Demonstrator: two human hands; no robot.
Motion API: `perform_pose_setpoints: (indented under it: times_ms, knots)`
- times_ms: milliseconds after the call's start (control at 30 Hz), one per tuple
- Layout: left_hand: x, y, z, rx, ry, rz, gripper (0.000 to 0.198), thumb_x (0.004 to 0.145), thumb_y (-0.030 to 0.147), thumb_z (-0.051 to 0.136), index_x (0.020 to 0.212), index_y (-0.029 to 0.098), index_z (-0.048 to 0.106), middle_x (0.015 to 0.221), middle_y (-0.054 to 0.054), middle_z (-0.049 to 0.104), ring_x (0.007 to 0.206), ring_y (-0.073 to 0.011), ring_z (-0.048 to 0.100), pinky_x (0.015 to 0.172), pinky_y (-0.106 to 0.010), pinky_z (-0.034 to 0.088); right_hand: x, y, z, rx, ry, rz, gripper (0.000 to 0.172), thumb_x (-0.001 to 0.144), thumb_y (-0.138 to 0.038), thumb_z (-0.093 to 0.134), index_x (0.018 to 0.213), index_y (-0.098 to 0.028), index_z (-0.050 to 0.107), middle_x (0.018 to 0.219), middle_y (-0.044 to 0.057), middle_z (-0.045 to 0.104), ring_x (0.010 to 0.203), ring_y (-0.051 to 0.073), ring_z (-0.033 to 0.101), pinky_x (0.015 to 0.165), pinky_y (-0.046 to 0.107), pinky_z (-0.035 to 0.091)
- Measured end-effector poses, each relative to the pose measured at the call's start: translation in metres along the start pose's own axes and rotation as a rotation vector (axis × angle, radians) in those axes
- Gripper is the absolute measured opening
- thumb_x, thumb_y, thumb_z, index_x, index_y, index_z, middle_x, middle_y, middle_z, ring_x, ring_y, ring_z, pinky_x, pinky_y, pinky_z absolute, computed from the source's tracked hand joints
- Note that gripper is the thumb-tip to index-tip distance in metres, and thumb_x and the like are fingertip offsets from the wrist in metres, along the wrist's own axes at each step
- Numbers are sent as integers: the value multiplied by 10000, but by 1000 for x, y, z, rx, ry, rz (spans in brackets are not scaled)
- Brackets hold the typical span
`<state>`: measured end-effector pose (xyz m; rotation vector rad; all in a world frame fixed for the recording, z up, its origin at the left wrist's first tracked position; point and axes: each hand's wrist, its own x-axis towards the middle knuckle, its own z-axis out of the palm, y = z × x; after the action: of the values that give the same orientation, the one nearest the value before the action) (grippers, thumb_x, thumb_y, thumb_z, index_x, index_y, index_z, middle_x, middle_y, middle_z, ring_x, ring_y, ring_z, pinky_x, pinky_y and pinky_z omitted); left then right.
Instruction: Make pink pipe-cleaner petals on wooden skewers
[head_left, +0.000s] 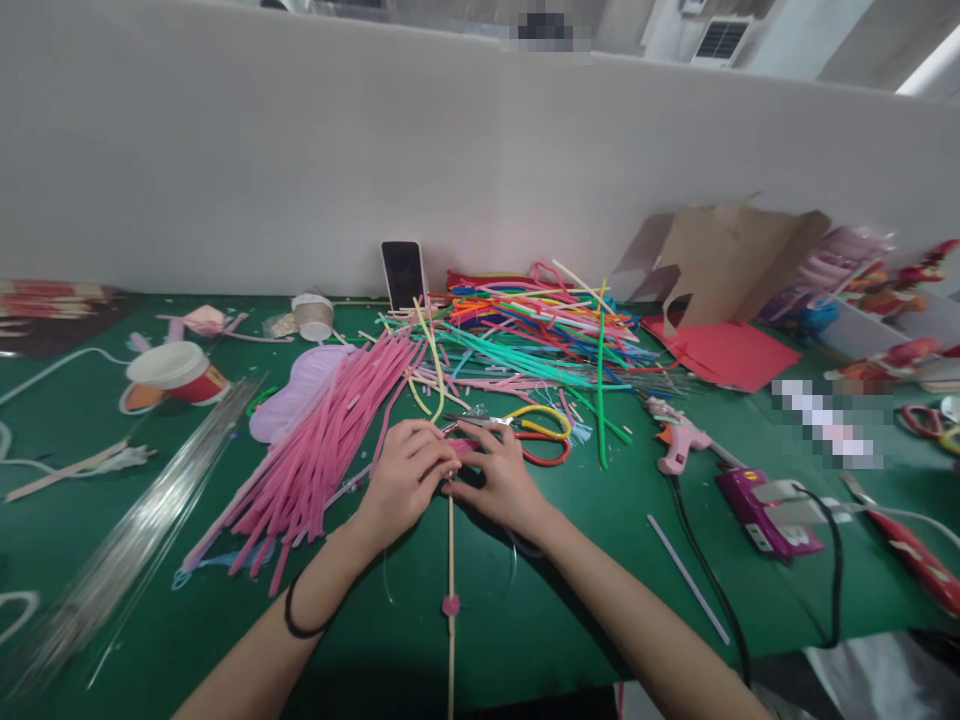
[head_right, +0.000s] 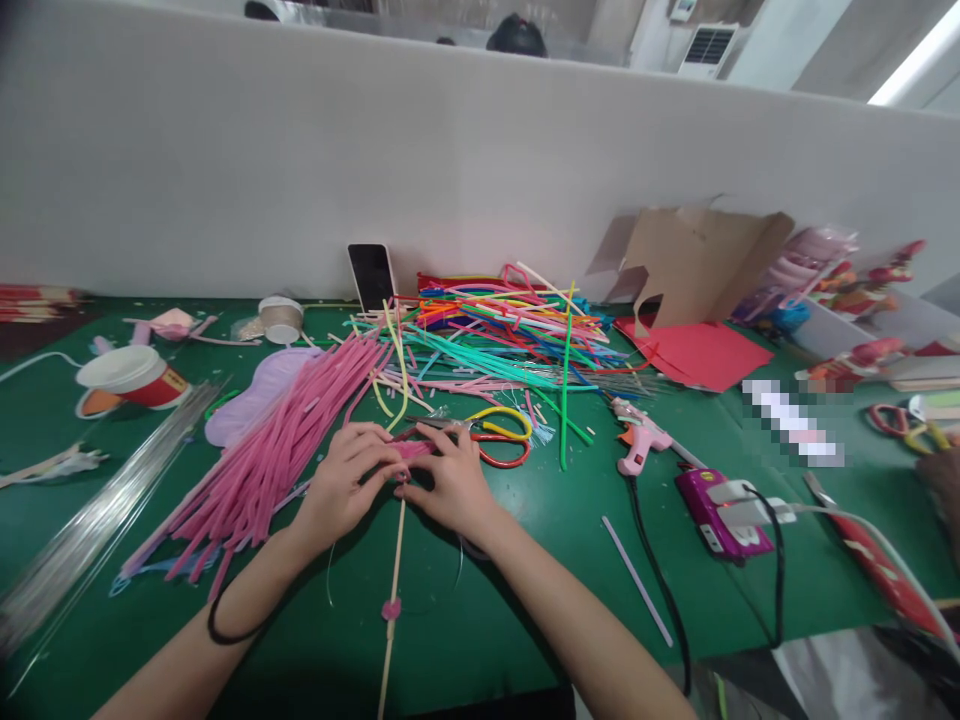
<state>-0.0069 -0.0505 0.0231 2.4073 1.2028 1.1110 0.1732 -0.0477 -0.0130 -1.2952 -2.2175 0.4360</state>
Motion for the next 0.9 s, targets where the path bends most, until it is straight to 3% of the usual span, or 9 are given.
perform_pose_setpoints:
  times_ms: [300, 433, 500, 567, 667, 900]
  knots:
    - [2, 1, -1, -51, -11, -59, 131, 879, 218, 584, 783, 222, 674, 828, -47, 655, 980, -228, 541, 872, -376, 439, -4, -4, -2, -51, 15, -11, 278, 788, -494, 689, 1010, -331, 725, 1413, 13, 495, 1230, 332, 337, 940, 524, 365]
    - [4, -13, -6, -144, -45, -175, 168, 864, 345, 612, 769, 236, 699, 850, -40, 679, 927, -213, 585, 805, -340, 473, -7, -8, -5, -80, 65, -65, 241, 855, -436, 630, 1038, -303, 715, 1371, 27, 532, 1224, 322, 341, 941, 503, 380]
    - [3, -23, -11, -152, -61, -205, 203, 813, 428, 664, 867, 238, 711, 886, -41, 690, 904, -213, 597, 810, -342, 475, -8, -8, -6, -82, 99, -70, 205, 892, -366, 595, 1041, -287, 712, 1311, 44, 573, 1195, 296, 368, 941, 479, 397]
    - [2, -32, -17, -112, -130, -200, 321, 739, 481, 724, 958, 246, 709, 882, -35, 694, 892, -221, 592, 794, -343, 471, -7, -6, -6, -61, 127, -64, 177, 907, -312, 576, 1000, -273, 722, 1237, 52, 610, 1155, 272, 398, 949, 460, 407]
    - [-2, -41, -22, -10, -239, -157, 339, 692, 502, 754, 919, 251, 716, 815, -17, 675, 837, -217, 570, 744, -327, 450, -6, -3, -6, -14, 157, -49, 143, 893, -292, 596, 943, -259, 727, 1171, 50, 631, 1121, 262, 423, 976, 458, 402]
    - [-6, -43, -6, 34, -247, -75, 171, 836, 372, 653, 954, 267, 719, 874, -28, 686, 914, -216, 556, 838, -354, 419, -6, -2, -2, 53, 170, -45, 120, 892, -264, 595, 916, -231, 708, 1110, 51, 645, 1085, 243, 447, 977, 432, 411]
